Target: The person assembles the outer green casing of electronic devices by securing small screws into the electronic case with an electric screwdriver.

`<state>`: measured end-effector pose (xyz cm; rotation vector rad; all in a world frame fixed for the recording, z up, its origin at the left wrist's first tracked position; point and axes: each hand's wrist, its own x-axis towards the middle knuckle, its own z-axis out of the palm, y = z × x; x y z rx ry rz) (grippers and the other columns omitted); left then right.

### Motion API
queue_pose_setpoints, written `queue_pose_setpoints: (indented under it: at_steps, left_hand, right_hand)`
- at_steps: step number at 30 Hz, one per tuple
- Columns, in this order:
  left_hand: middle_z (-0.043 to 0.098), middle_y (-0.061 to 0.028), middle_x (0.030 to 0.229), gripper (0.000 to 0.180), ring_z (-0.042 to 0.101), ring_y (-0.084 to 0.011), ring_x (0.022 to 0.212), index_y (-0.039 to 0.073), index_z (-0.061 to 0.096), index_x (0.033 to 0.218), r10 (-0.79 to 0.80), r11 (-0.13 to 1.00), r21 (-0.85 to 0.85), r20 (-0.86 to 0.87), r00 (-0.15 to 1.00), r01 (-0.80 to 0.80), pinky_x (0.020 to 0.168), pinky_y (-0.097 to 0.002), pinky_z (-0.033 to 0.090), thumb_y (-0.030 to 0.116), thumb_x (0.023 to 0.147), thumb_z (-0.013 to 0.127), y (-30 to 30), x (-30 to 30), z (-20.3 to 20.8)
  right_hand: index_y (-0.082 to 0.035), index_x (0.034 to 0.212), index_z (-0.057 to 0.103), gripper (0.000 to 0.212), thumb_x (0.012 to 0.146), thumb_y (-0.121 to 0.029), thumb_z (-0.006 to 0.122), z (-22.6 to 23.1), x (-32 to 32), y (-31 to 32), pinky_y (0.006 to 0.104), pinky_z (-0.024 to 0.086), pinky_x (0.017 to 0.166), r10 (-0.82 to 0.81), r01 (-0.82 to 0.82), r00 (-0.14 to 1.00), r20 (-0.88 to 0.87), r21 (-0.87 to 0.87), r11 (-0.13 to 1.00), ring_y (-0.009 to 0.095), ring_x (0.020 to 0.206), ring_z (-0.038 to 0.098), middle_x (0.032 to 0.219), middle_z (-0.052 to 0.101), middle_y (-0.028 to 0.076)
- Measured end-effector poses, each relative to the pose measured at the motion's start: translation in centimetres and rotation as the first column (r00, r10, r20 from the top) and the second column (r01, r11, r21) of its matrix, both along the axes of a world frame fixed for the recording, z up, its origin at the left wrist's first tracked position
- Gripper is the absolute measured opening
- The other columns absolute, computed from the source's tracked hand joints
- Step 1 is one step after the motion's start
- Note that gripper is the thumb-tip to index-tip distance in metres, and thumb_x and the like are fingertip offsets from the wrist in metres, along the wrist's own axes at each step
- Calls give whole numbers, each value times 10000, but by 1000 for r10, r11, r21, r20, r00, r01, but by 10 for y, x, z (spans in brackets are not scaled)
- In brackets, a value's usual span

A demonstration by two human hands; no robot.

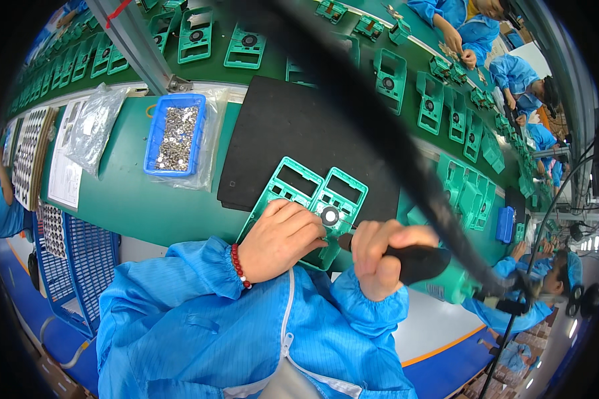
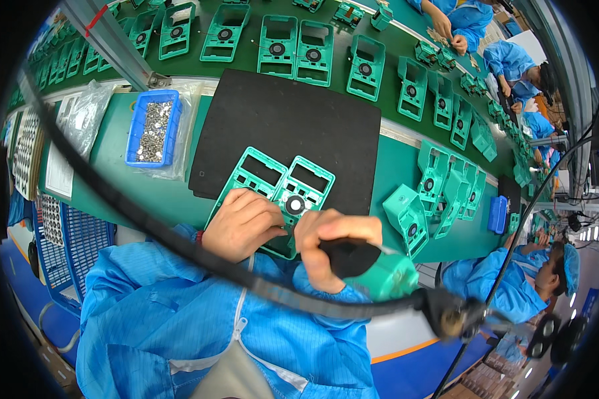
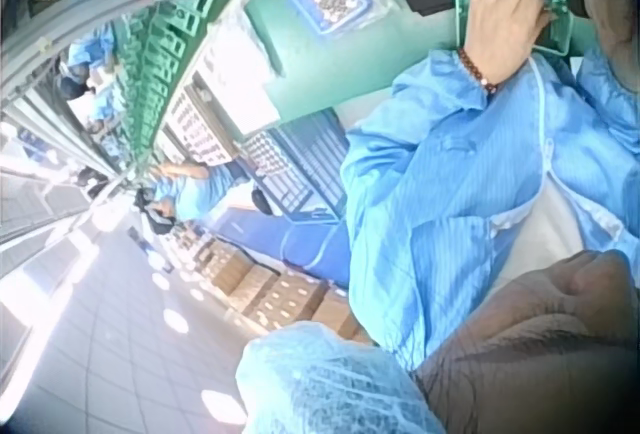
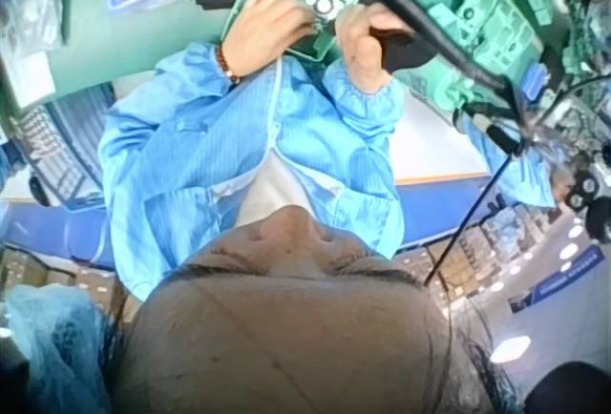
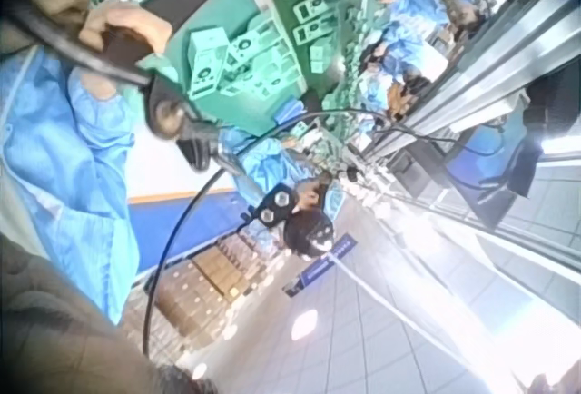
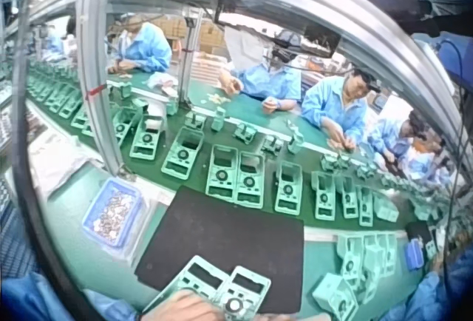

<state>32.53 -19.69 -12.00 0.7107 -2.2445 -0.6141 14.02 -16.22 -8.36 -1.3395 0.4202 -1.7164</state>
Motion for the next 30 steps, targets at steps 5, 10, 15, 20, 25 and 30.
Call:
queue_pose_setpoints:
  at_steps: [5, 10, 15, 20, 25, 30]
  left_hand:
    - [653, 7, 966, 272, 588, -195, 898, 103, 664, 968, -4, 992, 123, -102, 995, 17, 841, -338, 396, 93, 729, 794, 3, 5, 3]
    - [659, 36, 942, 233, 582, -168, 879, 108, 681, 939, -8, 993, 112, -136, 991, 24, 833, -324, 382, 108, 737, 796, 7, 8, 5]
    - [660, 39, 940, 219, 582, -161, 875, 110, 687, 931, 2, 995, 98, -134, 991, 11, 827, -319, 380, 110, 739, 793, 8, 10, 2]
    - [661, 39, 941, 215, 586, -160, 881, 110, 688, 936, -5, 995, 96, -125, 992, 18, 828, -320, 382, 109, 746, 789, 9, 10, 3]
    - [663, -2, 1073, 344, 599, -191, 957, 98, 674, 1058, -97, 993, 67, -72, 993, 102, 864, -349, 410, 159, 745, 804, 7, 14, -5]
    - [592, -139, 1290, 570, 579, -322, 1122, 56, 608, 1230, 166, 985, 27, 100, 981, -170, 947, -416, 453, 221, 734, 834, -14, 48, 25]
  right_hand:
    - [-77, 1249, 447, 508, 837, 75, 705, 20, 4, 6, 343, 454, 588, 112, -114, 990, -85, -22, 993, 179, 624, 546, 722, 561, 40]
    - [-92, 1250, 451, 547, 810, 85, 725, 21, 3, 8, 358, 467, 605, 152, -155, 979, -135, -14, 988, 185, 626, 542, 739, 576, 39]
    - [-93, 1244, 467, 538, 809, 77, 734, 20, 6, 9, 363, 470, 603, 146, -149, 977, -156, -9, 989, 192, 629, 553, 741, 580, 40]
    - [-90, 1244, 477, 530, 817, 31, 768, 20, 8, 10, 371, 474, 597, 127, -133, 979, -162, -24, 991, 198, 626, 565, 748, 591, 45]
    - [-65, 1240, 477, 507, 832, 3, 772, 20, 12, 10, 370, 469, 572, 103, -116, 975, -196, -55, 992, 195, 592, 556, 716, 592, 53]
    - [-28, 1223, 446, 459, 867, -22, 737, 7, 7, 1, 330, 436, 525, -63, 45, 988, -138, -126, 991, 175, 552, 529, 709, 575, 73]
